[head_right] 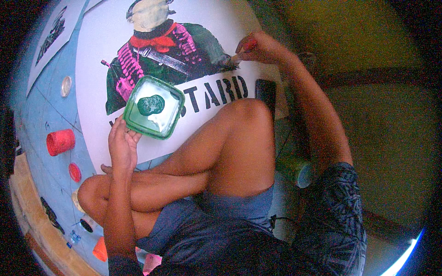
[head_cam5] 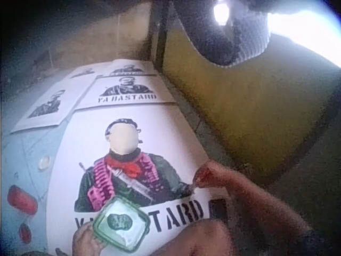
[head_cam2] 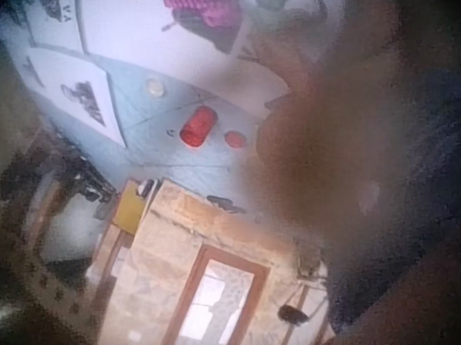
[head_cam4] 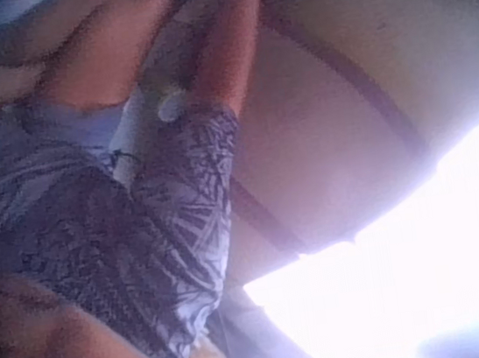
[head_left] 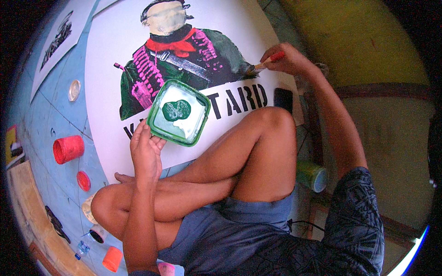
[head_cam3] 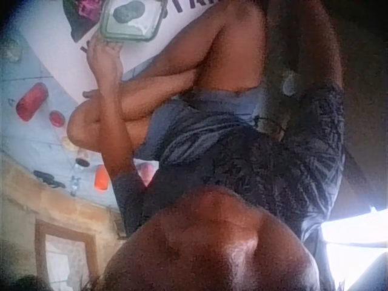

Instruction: The person sits on the floor and paints a large poster featuring a figure with a rifle and the text 'YA BASTARD'. They use a paintbrush to apply green paint to the figure's clothing and red paint to the scarf area, repeatedly dipping the brush into a small green container.

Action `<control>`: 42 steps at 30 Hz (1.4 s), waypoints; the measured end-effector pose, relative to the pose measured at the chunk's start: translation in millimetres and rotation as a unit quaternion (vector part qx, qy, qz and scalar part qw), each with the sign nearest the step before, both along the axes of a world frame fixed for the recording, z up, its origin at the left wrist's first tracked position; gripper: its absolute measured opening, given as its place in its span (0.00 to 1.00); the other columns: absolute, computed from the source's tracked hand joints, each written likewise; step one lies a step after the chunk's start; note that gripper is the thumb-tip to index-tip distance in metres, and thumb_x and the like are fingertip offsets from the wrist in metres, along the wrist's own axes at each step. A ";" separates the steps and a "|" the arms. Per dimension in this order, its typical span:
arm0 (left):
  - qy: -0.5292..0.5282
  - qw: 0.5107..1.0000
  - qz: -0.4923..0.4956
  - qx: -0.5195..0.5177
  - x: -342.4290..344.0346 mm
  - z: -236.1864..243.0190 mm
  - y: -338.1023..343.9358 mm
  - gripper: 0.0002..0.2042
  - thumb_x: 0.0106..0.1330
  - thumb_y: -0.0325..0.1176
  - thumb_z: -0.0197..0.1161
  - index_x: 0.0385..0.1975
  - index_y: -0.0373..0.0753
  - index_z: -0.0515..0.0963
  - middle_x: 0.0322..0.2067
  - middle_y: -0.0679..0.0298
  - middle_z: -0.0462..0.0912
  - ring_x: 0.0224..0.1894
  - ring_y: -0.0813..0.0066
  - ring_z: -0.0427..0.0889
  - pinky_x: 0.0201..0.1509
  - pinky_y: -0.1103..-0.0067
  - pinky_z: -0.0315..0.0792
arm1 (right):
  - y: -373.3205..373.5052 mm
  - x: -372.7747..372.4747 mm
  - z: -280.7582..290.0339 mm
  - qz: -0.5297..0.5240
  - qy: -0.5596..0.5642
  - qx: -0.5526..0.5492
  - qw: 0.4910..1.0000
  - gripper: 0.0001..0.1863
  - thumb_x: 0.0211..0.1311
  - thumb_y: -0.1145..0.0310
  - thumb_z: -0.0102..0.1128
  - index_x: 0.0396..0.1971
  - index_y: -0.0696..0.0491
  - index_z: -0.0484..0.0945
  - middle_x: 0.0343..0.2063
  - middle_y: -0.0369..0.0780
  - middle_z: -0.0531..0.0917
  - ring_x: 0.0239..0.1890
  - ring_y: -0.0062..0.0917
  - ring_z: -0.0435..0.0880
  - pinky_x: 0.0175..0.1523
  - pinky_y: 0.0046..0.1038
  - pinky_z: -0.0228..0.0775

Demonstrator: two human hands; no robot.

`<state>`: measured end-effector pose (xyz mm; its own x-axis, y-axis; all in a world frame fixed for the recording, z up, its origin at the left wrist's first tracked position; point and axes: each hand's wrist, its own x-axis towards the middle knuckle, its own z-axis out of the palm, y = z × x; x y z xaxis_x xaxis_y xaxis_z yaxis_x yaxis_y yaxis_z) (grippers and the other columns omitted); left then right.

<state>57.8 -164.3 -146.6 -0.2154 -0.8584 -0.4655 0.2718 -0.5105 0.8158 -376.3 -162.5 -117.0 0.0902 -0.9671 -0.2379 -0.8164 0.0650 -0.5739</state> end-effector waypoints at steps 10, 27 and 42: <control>0.005 1.000 0.011 -0.005 1.3 -0.4 1.1 0.14 0.72 0.32 0.45 0.52 0.33 0.68 0.46 0.59 0.77 0.45 0.70 0.80 0.48 0.72 0.74 | -9.5 33.8 8.0 0.059 -0.011 -0.018 0.998 0.10 0.49 0.71 0.65 0.33 0.57 0.83 0.27 0.42 0.84 0.29 0.27 0.81 0.38 0.28 0.73; 0.004 1.000 0.006 0.003 2.8 -1.6 -0.3 0.15 0.72 0.32 0.46 0.53 0.32 0.67 0.46 0.58 0.78 0.45 0.69 0.80 0.48 0.73 0.75 | -16.0 38.9 5.1 0.057 0.041 0.046 0.996 0.11 0.49 0.70 0.66 0.34 0.56 0.83 0.31 0.43 0.84 0.34 0.29 0.83 0.41 0.29 0.73; -0.002 1.000 0.003 0.005 1.0 4.4 3.3 0.15 0.72 0.32 0.46 0.53 0.32 0.68 0.45 0.58 0.78 0.44 0.70 0.81 0.46 0.74 0.76 | -6.4 18.0 4.3 0.045 0.013 0.018 0.999 0.10 0.49 0.70 0.64 0.33 0.56 0.83 0.29 0.43 0.84 0.31 0.26 0.81 0.41 0.27 0.73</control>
